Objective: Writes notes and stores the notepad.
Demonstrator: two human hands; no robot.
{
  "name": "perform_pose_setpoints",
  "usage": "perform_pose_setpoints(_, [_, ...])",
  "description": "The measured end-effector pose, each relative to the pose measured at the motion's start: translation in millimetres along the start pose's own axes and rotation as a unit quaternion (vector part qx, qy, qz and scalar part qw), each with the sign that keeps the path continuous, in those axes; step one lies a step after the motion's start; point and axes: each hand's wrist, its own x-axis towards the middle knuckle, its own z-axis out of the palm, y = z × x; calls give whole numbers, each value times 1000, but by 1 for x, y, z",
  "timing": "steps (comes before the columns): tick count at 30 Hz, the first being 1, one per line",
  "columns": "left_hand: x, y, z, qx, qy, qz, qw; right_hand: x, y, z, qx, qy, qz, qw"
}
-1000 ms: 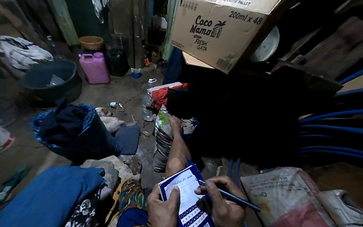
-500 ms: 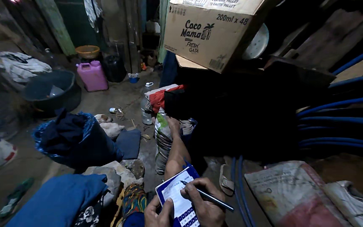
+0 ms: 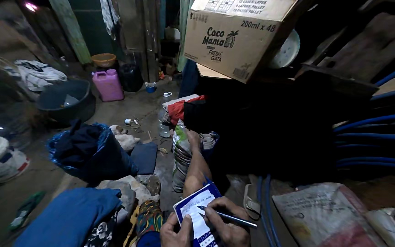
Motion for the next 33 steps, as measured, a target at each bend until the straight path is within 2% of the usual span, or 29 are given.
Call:
perform_pose_setpoints(4, [-1,-3,3,18,17,16,1000,-2,3,0,-73,-8,-54,996])
perform_pose_setpoints(8, [0,-8,3,22,15,39,999,-2,10,1,-86,-21,-77,993])
perform_pose_setpoints(33, [-3,-7,1,10,24,21,999,-1,11,3,-91,-54,-69,992])
